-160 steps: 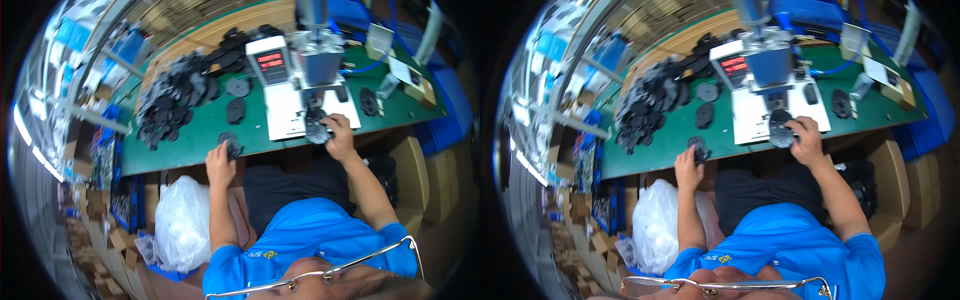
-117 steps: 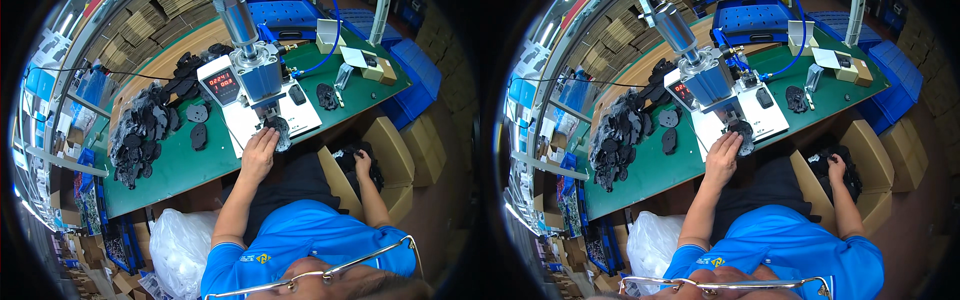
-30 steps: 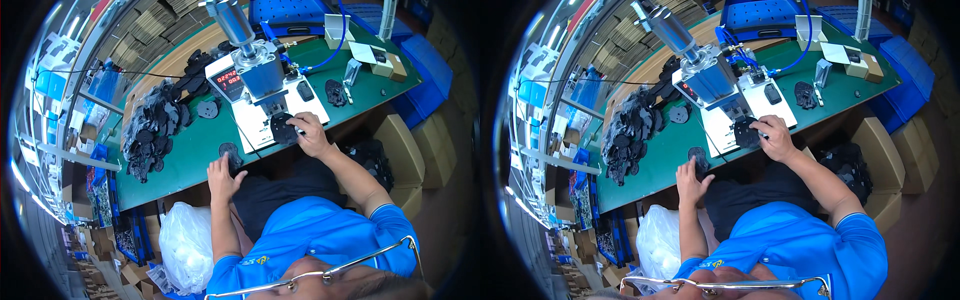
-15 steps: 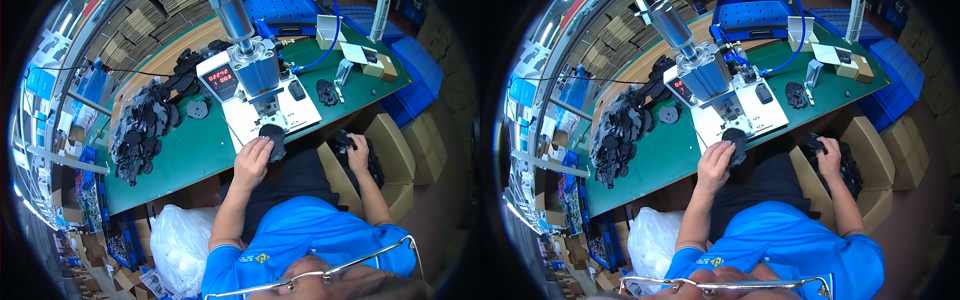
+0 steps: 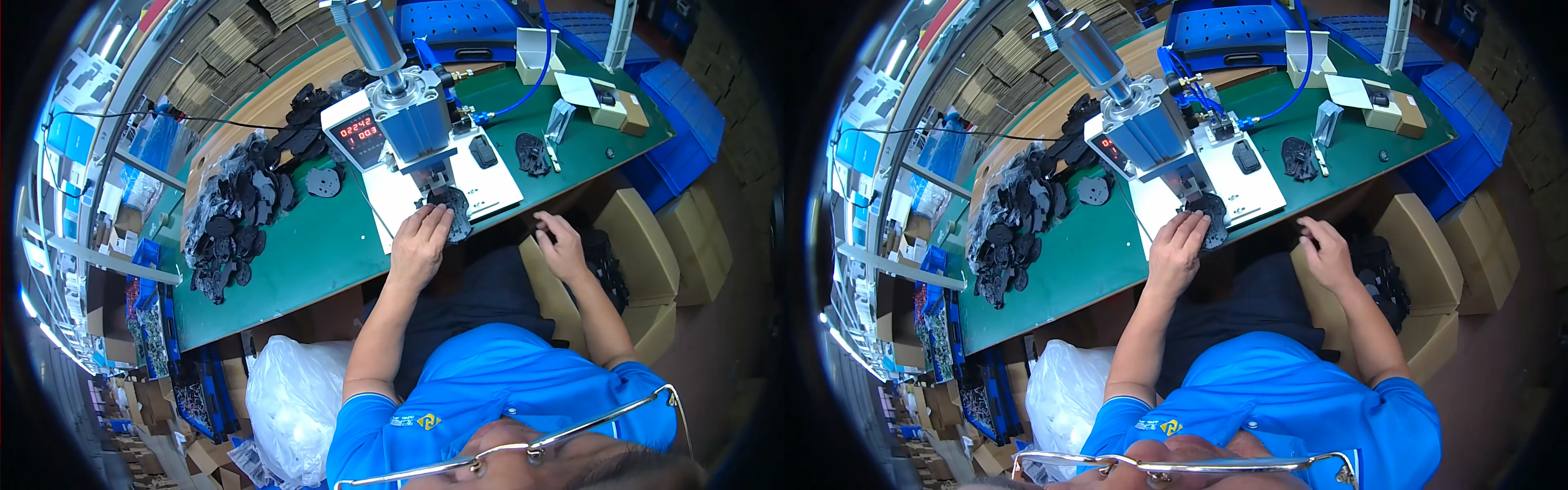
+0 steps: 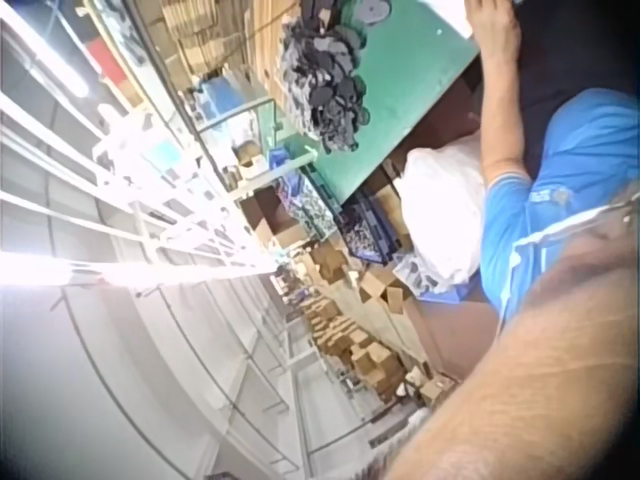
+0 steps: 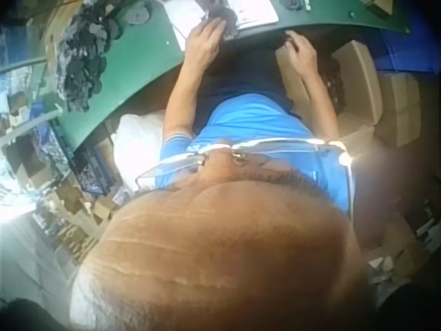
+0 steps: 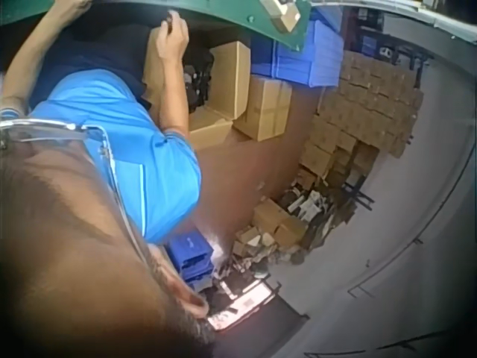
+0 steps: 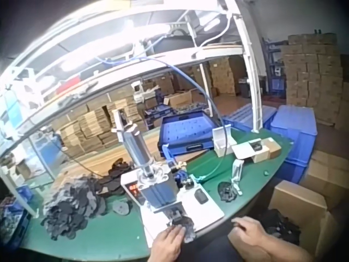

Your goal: Operating a manual press machine to assemble plastic or electronic components at a workbench.

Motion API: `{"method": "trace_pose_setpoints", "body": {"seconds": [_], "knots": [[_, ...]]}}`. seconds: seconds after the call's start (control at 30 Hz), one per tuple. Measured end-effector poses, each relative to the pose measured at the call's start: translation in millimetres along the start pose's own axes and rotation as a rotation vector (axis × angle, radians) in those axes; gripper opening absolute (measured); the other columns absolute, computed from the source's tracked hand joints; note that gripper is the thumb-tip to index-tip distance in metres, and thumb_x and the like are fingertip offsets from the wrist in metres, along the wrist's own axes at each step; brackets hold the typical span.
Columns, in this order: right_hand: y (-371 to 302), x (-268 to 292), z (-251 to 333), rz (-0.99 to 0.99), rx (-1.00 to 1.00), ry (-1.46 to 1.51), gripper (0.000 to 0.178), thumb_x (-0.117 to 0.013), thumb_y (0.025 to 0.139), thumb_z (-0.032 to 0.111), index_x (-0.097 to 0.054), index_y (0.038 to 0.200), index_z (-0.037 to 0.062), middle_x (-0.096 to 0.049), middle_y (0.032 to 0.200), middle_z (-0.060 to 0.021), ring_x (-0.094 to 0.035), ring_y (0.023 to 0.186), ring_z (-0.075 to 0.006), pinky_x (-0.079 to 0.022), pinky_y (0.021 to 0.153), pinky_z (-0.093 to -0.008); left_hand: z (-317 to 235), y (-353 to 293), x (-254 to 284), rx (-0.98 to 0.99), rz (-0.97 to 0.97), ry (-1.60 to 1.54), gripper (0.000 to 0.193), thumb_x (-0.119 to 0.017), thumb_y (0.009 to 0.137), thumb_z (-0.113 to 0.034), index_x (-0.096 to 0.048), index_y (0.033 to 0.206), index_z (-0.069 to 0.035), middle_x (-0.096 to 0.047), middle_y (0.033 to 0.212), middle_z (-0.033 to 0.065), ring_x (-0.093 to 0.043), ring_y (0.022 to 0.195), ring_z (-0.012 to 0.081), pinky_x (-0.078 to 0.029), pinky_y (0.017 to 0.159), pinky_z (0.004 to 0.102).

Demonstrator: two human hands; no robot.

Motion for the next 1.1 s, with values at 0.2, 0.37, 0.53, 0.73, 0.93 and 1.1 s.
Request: {"method": "trace_pose_setpoints", "body": {"seconds": [0.2,0.37,0.53,0.73,0.93,1.1], "knots": [[53,-26,80,0.048,0.411,0.032,0.043,-0.08,0.092,0.003,-0.077,0.135,0.0033,-0.077,0.12,-0.0183,-0.075,0.113,-0.0399,-0.06,0.101,-0.0484,1,2,4,0.037,0.037,-0.057,0.051,-0.075,0.087,0.001,-0.078,0.138,-0.004,-0.079,0.14,0.0139,-0.075,0.13,0.0359,-0.061,0.105,0.0487],[78,-65,91,0.136,0.535,-0.038,0.05,-0.082,0.086,0.004,-0.077,0.135,0.0054,-0.073,0.127,-0.0181,-0.071,0.12,-0.0392,-0.056,0.106,-0.0508,-3,1,4,0.107,0.059,-0.084,0.067,-0.07,0.078,0.01,-0.075,0.143,-0.006,-0.077,0.144,0.0132,-0.073,0.133,0.0372,-0.06,0.114,0.0491],[79,-96,83,0.044,0.566,-0.07,0.055,-0.081,0.079,0.003,-0.079,0.134,0.0087,-0.071,0.124,-0.0168,-0.07,0.117,-0.0386,-0.054,0.106,-0.0521,-3,-2,11,0.14,0.075,-0.139,0.062,-0.072,0.081,0.008,-0.075,0.142,-0.005,-0.075,0.148,0.0151,-0.071,0.137,0.0391,-0.058,0.119,0.0515],[78,-97,74,-0.026,0.532,-0.03,0.049,-0.078,0.073,0.005,-0.084,0.122,0.0089,-0.072,0.117,-0.0157,-0.07,0.11,-0.037,-0.052,0.098,-0.0486,61,-14,36,0.448,0.046,-0.561,0.05,-0.08,0.092,-0.01,-0.076,0.141,-0.002,-0.079,0.14,0.0195,-0.077,0.129,0.0391,-0.059,0.116,0.0447],[81,-99,79,-0.052,0.567,-0.012,0.047,-0.078,0.072,0.005,-0.084,0.118,0.0082,-0.072,0.114,-0.0149,-0.07,0.106,-0.0367,-0.052,0.096,-0.0477,222,-24,21,0.858,-0.03,0.071,0.062,-0.079,0.095,-0.024,-0.07,0.155,-0.013,-0.063,0.165,0.0239,-0.058,0.15,0.0457,-0.048,0.126,0.054],[81,-104,85,-0.04,0.585,0.009,0.047,-0.079,0.072,0.005,-0.084,0.118,0.0085,-0.072,0.114,-0.015,-0.07,0.106,-0.0366,-0.053,0.096,-0.0474,296,-30,18,0.82,0.344,0.425,0.076,-0.079,0.088,-0.016,-0.063,0.162,-0.019,-0.035,0.186,0.0236,-0.038,0.167,0.0514,-0.042,0.134,0.0603]]}}
Point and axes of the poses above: each hand's wrist, its own y-axis towards the middle knuckle, its own x-axis out of the back of the hand, z = x × y, the point moved 3 cm from there along y, towards the middle knuckle
